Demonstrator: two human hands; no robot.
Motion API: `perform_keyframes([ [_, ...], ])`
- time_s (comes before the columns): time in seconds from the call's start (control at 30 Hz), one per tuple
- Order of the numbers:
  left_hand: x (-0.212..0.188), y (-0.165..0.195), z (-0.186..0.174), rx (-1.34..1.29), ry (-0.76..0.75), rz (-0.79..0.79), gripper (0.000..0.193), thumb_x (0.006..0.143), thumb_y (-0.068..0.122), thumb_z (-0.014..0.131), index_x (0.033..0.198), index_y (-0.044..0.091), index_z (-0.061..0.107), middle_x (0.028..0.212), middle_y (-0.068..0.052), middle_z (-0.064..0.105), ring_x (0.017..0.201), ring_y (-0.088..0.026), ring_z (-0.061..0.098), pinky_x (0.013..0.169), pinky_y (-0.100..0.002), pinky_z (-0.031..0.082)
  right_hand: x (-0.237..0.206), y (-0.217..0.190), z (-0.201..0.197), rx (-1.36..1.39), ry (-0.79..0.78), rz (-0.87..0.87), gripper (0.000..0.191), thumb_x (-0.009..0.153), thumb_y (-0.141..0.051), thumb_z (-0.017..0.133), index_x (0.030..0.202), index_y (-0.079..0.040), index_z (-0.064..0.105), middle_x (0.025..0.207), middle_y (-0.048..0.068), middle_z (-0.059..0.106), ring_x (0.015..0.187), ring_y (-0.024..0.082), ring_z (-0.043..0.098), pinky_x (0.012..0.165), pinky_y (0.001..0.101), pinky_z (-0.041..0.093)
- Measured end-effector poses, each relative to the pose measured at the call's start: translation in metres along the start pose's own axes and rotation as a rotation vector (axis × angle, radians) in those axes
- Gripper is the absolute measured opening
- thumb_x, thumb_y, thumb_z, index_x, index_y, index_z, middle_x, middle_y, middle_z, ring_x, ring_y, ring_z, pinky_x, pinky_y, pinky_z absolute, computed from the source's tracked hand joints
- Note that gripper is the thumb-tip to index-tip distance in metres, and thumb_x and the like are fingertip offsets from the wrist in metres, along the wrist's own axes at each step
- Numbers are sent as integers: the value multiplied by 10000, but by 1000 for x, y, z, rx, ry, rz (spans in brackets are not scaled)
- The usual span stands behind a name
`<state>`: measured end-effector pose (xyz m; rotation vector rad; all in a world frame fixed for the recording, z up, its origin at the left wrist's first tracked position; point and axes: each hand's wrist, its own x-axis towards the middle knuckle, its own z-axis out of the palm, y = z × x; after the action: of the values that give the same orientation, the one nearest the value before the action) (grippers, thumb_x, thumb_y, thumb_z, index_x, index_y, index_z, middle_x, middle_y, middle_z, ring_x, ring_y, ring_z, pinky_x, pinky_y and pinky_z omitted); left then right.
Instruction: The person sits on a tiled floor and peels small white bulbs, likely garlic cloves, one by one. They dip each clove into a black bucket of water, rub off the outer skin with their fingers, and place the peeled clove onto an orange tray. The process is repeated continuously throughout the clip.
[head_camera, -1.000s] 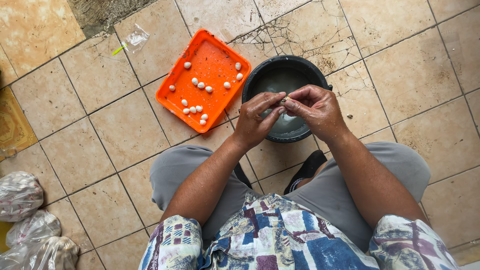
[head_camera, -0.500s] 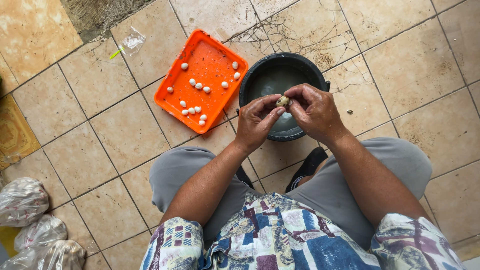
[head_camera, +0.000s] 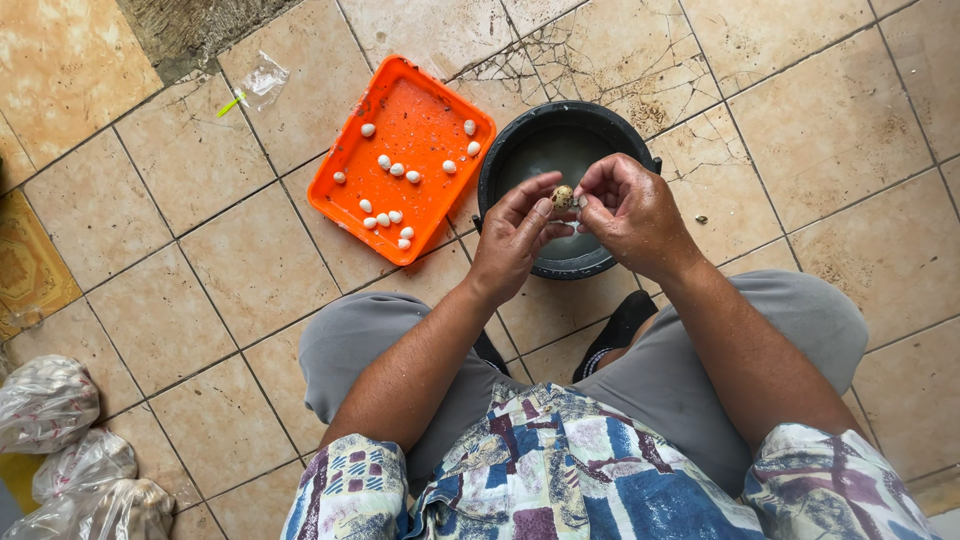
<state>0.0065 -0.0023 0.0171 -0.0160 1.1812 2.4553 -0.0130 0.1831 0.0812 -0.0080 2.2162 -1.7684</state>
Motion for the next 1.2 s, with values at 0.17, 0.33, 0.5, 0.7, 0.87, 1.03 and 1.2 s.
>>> perform_keyframes([
  [0.17,0,-1,-8,188,24,45,338,1082,148,580,1365,-33,610,1201,-147,710,1065,-201,729,959,-319,634,-2,7,1,63,-1,11,97,989,9,614,1072,11,563,976,73,671,819,97,700,714,240,608],
  [0.33,2,-7,-16,19,4,20,328,1082,136,605,1350,-52,609,1178,-124,693,1044,-194,720,948,-329,633,2,8,-2,88,-41,-55,45,994,24,583,1012,12,623,932,63,677,804,96,686,707,248,587],
  [0.5,5,-11,-17,-98,10,-12,312,1079,140,609,1330,-46,614,1149,-115,697,1026,-188,725,933,-325,632,2,-4,-15,-429,86,-250,89,1012,13,636,1062,24,708,962,133,717,796,164,699,688,296,565],
  [0.7,4,-10,-14,4,29,-19,278,1037,115,660,1271,-33,635,1140,-121,719,1008,-178,731,925,-323,643,-4,-7,-2,-421,39,-512,105,956,-15,734,1053,17,707,1026,156,737,908,239,754,765,325,615],
  [0.87,3,-7,-10,160,56,-7,250,1012,127,700,1211,-17,654,1094,-117,724,974,-161,739,891,-317,661,-5,-4,2,-560,49,-587,109,962,3,716,1068,18,693,1009,154,735,917,273,755,776,353,618],
  [1.03,1,-9,-6,201,48,10,249,1001,129,716,1200,-7,653,1104,-97,714,998,-142,724,888,-309,659,-8,-2,3,-684,100,-688,145,959,7,705,1094,17,653,1012,158,726,920,306,744,806,383,608],
  [1.2,3,-11,-10,105,-2,-27,290,1045,120,692,1286,-35,651,1135,-122,719,999,-171,713,911,-314,622,-6,0,4,-414,90,-342,126,985,13,652,1111,22,644,1002,135,729,884,189,744,756,314,616],
])
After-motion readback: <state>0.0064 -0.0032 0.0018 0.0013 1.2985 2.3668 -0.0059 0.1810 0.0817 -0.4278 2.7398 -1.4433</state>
